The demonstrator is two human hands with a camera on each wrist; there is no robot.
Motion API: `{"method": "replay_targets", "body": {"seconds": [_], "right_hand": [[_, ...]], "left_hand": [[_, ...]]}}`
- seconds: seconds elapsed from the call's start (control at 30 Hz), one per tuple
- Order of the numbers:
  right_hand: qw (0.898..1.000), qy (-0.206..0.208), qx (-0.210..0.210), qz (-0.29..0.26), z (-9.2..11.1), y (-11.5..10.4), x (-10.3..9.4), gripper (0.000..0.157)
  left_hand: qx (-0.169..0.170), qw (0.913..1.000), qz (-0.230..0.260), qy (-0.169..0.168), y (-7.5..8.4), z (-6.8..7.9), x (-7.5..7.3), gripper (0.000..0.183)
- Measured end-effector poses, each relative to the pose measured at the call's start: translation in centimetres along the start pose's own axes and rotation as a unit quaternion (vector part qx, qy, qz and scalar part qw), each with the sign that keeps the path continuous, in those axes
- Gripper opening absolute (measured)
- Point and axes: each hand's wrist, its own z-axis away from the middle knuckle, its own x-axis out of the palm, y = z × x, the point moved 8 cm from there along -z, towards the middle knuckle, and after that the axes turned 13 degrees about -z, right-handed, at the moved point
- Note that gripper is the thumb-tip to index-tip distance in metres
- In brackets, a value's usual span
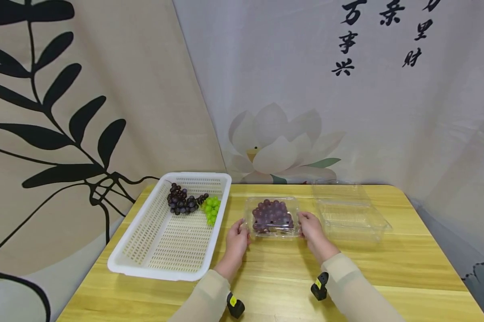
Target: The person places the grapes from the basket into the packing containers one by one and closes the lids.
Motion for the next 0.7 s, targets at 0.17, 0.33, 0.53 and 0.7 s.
{"method": "replay_targets", "body": {"seconds": [0.17,0.33,0.53,0.7], "right_hand": [[1.0,-0.002,-0.005,0.009,0.1,-0.1,0.0,0.047],[1.0,-0.019,0.005,0.018,0.7,0.1,0.1,0.05],[0.997,-0.039,0.014,0.069,2.2,0.6,-0.3,0.047],[0.99,-0.061,0.01,0.128,3.3,0.8,-0.6,0.036]], "left_hand": [[-0.006,0.9999,0.009,-0.005,-0.1,0.0,0.2,0.043],[-0.019,0.9994,0.03,-0.002,-0.3,0.0,0.2,0.043],[-0.033,0.998,0.054,-0.006,-0.6,0.2,0.2,0.045],[-0.03,0.9984,0.048,-0.006,-0.5,0.3,0.2,0.044]]}}
